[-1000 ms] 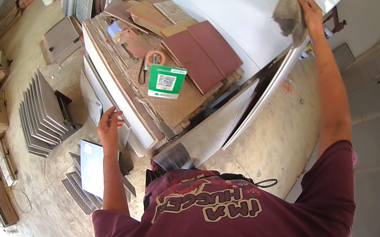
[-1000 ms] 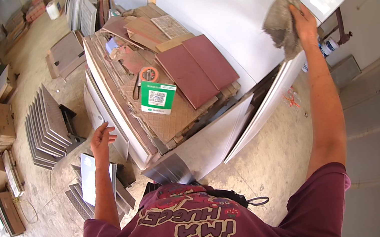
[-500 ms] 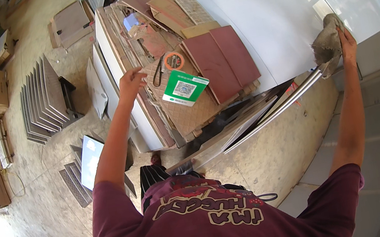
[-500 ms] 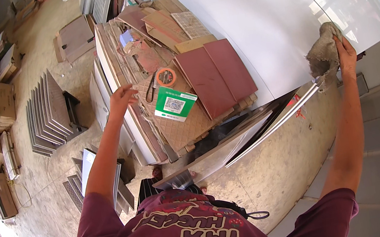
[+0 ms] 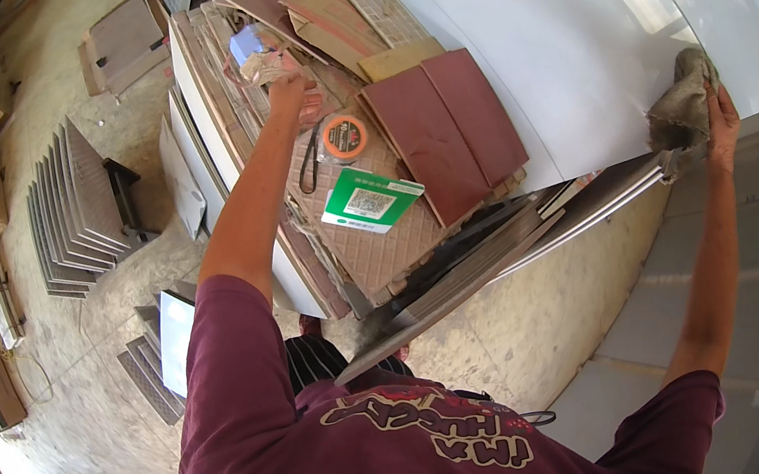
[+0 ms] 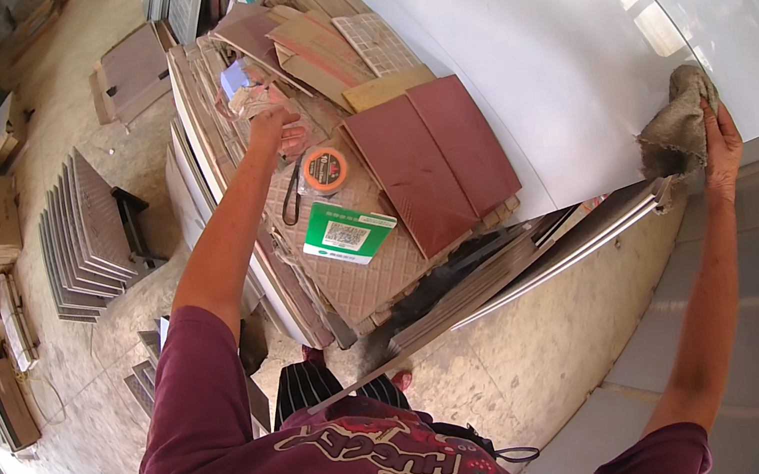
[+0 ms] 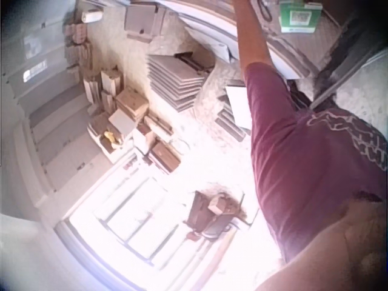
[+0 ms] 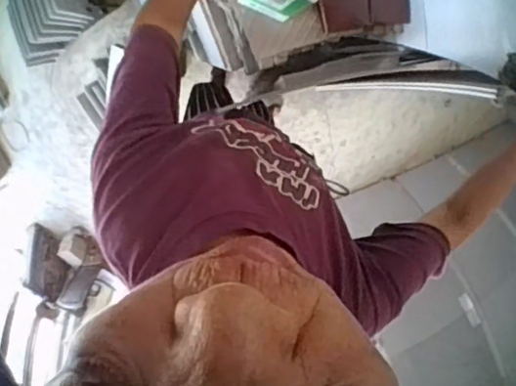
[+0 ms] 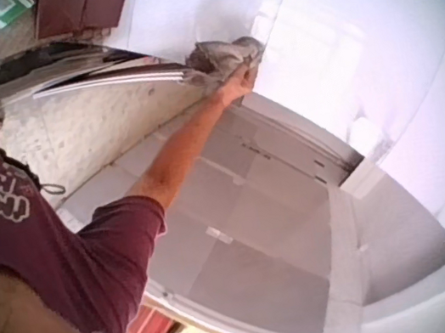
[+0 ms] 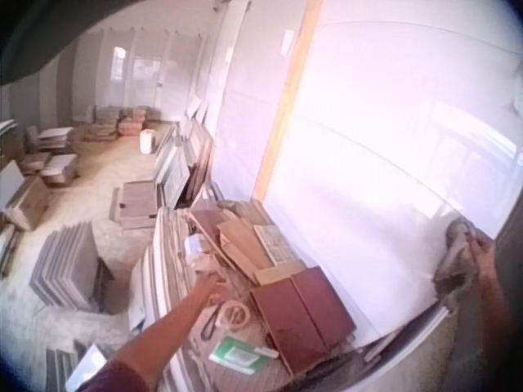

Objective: The person picks up a red tile from a stack, wipes its surface with a cloth, and places it back onto the pile.

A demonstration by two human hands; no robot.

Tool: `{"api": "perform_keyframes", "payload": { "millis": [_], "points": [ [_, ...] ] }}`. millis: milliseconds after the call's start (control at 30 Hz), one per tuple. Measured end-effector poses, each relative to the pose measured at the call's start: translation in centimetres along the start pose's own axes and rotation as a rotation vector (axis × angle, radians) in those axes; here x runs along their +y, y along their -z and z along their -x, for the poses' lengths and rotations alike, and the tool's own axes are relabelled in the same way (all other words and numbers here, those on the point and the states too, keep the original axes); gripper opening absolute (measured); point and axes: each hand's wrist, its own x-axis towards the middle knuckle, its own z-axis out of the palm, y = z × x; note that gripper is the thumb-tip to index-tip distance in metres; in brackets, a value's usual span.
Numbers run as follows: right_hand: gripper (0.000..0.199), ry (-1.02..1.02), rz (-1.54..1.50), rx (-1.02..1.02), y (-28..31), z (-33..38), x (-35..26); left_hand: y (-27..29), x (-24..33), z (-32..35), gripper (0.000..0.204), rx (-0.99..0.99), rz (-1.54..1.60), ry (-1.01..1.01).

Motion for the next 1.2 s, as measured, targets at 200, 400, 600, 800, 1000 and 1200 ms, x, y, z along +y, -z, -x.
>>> {"api": "perform_keyframes", "payload": {
  "millis": [200, 400, 600, 800, 1000, 1200],
  "points": [
    [0.027, -0.014, 0.02, -0.018, 0.6, -0.2, 0.2, -1.0, -2.0, -5.4, 0.035, -0.081, 0.006, 0.052],
    [0.03, -0.045, 0.064, -0.04, -0.7, 1.4, -2.4, -2.6, -2.7, -8.6, 0.028, 0.037, 0.024, 0.102],
    [0.031, -0.04, 0.083, -0.039, -0.1, 1.3, -1.8, -2.7, -1.9, -9.3, 0.024, 0.056, -0.053, 0.069],
    [0.031, -0.029, 0.063, -0.055, -0.6, 1.4, -2.1, -2.2, -0.7, -7.9, 0.019, 0.102, -0.015, 0.033],
    [0.032, -0.048, 0.095, -0.011, -1.0, 1.7, -2.4, -0.1, 0.3, -4.9, 0.029, 0.176, -0.084, -0.022],
    [0.034, -0.023, 0.111, -0.018, -1.0, 1.7, -2.3, 0.6, -1.0, -5.3, 0.03, 0.156, 0.064, -0.052]
  ]
}}
